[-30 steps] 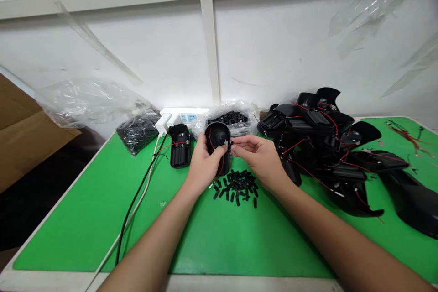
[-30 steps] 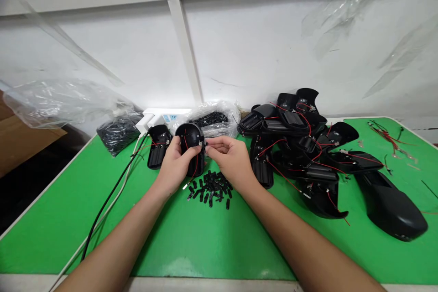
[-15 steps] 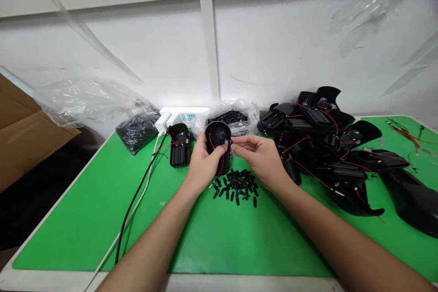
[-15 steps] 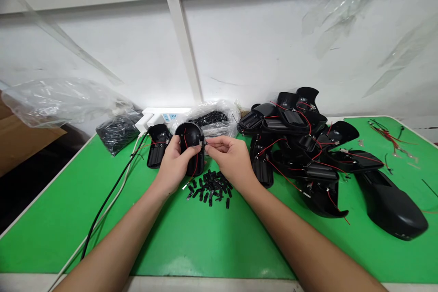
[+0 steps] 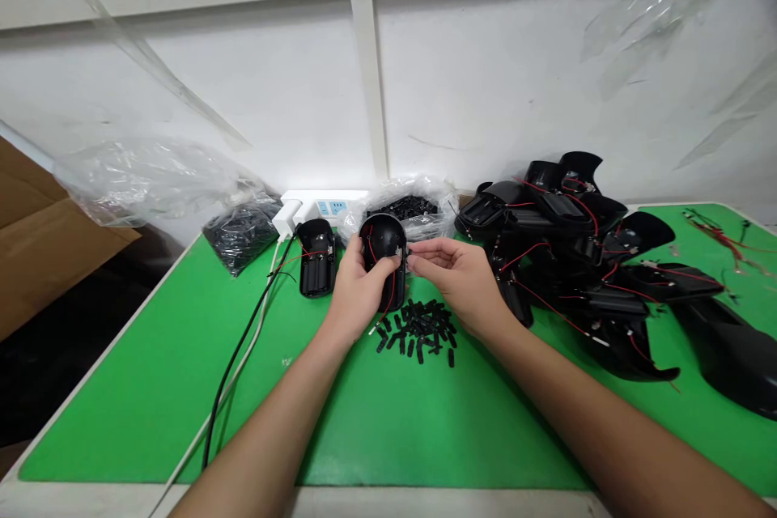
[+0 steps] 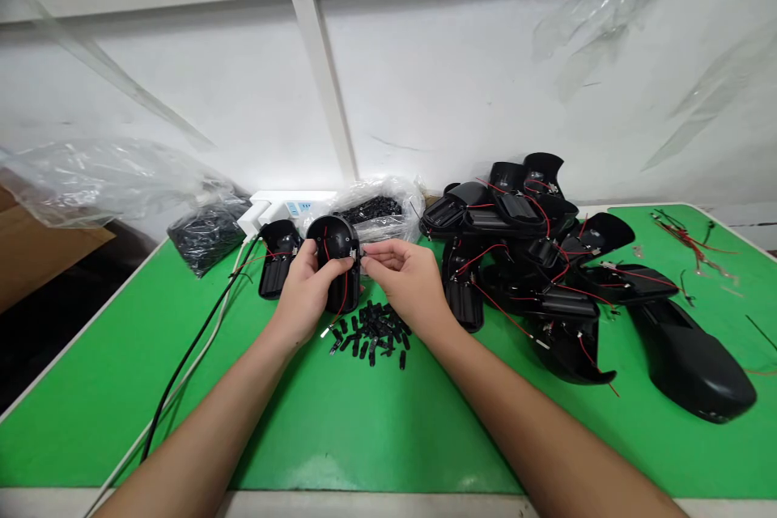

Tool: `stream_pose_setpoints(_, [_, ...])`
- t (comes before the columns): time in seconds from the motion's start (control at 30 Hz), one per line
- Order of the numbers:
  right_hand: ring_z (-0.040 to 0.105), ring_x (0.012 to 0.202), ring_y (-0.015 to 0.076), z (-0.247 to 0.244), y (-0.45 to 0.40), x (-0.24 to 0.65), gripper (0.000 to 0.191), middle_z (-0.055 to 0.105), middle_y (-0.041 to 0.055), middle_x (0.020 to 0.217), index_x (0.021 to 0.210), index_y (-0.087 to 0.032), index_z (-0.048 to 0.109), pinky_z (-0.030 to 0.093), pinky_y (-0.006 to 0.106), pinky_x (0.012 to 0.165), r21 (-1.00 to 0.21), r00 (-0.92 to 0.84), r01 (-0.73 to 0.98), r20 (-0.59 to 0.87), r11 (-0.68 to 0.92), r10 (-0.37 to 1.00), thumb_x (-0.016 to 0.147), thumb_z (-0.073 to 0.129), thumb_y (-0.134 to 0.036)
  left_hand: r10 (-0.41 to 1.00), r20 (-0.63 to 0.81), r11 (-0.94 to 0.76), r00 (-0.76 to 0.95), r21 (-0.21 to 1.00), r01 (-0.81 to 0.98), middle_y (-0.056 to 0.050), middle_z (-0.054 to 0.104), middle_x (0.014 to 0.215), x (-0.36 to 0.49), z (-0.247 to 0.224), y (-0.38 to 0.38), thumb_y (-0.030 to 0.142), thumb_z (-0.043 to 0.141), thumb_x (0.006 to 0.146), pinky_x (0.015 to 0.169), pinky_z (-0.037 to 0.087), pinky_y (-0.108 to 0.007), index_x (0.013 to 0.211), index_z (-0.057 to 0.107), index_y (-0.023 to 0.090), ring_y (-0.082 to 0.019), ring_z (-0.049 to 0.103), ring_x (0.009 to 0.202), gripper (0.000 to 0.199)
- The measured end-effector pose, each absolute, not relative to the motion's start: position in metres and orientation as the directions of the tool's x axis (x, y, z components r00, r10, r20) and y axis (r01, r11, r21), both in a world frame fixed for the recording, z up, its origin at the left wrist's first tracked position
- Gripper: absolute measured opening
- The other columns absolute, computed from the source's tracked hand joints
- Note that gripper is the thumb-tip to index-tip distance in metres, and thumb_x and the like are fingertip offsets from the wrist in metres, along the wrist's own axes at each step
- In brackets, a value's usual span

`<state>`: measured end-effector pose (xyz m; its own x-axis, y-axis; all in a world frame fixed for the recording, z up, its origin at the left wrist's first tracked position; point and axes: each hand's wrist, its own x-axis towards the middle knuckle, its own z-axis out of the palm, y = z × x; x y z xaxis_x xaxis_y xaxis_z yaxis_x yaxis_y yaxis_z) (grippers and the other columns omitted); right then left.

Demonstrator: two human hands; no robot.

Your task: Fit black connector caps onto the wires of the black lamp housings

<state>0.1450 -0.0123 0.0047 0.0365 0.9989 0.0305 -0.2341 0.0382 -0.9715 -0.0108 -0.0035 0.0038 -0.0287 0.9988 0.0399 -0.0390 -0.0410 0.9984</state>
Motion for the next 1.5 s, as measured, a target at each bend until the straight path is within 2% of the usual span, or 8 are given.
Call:
stream_pose_setpoints(0.17, [0.072,0.076,0.0162,0.0025,-0.0119,0.1443,0.026,0.079,0.0032,0.08,0.088,-0.017,0.08,0.059,0.032,0.08,-0.97,0.027,-0.238,0.031,0.037,0.999,0.065,0.088,-0.027,1.0,-0.016,0.015,-0.012,0.998,-0.059,0.002,0.061,0.084,-0.0102,0.0052,-0.0053,0.028,0.077,0.075,0.068,0.05,-0.022,0.095,0.052,0.02,-0.013,0.062,0.078,0.033])
stream_pose_setpoints(0.5, [0.073,0.074,0.0179,0.0021,-0.0127,0.1466,0.03,0.078,0.0054,0.08,0.088,-0.016,0.079,0.061,0.034,0.077,-0.969,0.039,-0.247,0.02,0.029,0.999,0.065,0.09,-0.031,1.0,-0.003,0.003,-0.017,0.999,-0.046,0.001,0.063,0.085,-0.0099,0.0065,-0.0035,0.029,0.077,0.074,0.068,0.052,-0.025,0.096,0.055,0.02,-0.015,0.063,0.078,0.032])
stream_pose_setpoints(0.93, [0.074,0.073,0.0187,0.0004,-0.013,0.146,0.026,0.08,0.0052,0.081,0.088,-0.018,0.083,0.062,0.036,0.077,-0.968,0.08,-0.25,-0.001,0.019,0.997,0.065,0.089,-0.029,0.998,0.069,-0.069,-0.008,0.996,0.049,-0.002,0.066,0.099,-0.0111,0.0021,-0.0054,0.032,0.076,0.079,0.08,0.057,-0.03,0.107,0.058,0.02,-0.015,0.062,0.086,0.035])
stream_pose_setpoints(1.17, [0.075,0.077,0.0212,-0.0025,-0.0126,0.1456,0.029,0.081,0.0069,0.087,0.093,-0.018,0.085,0.061,0.036,0.078,-0.973,0.072,-0.228,0.017,0.033,0.997,0.066,0.088,-0.03,0.996,0.084,-0.084,0.006,0.994,0.068,-0.001,0.064,0.1,-0.0116,0.0004,-0.0047,0.033,0.077,0.081,0.081,0.055,-0.03,0.109,0.057,0.021,-0.016,0.061,0.089,0.037])
stream_pose_setpoints(1.3, [0.075,0.076,0.0209,0.0006,-0.0141,0.1458,0.027,0.081,0.0065,0.083,0.09,-0.017,0.084,0.061,0.035,0.075,-0.982,0.086,-0.185,0.029,0.045,0.996,0.066,0.087,-0.029,0.995,0.101,-0.1,-0.006,0.991,0.085,-0.001,0.064,0.099,-0.011,0.0031,-0.0052,0.032,0.076,0.08,0.086,0.052,-0.03,0.109,0.057,0.021,-0.016,0.06,0.09,0.037])
stream_pose_setpoints(1.5, [0.075,0.076,0.0219,0.0025,-0.0148,0.1457,0.026,0.08,0.0069,0.08,0.089,-0.016,0.082,0.061,0.036,0.076,-0.99,0.099,-0.135,0.038,0.051,0.994,0.067,0.085,-0.03,0.979,0.201,-0.201,0.019,0.964,0.173,-0.002,0.067,0.11,-0.011,0.0029,-0.0054,0.03,0.074,0.084,0.093,0.048,-0.028,0.117,0.058,0.02,-0.017,0.062,0.101,0.038])
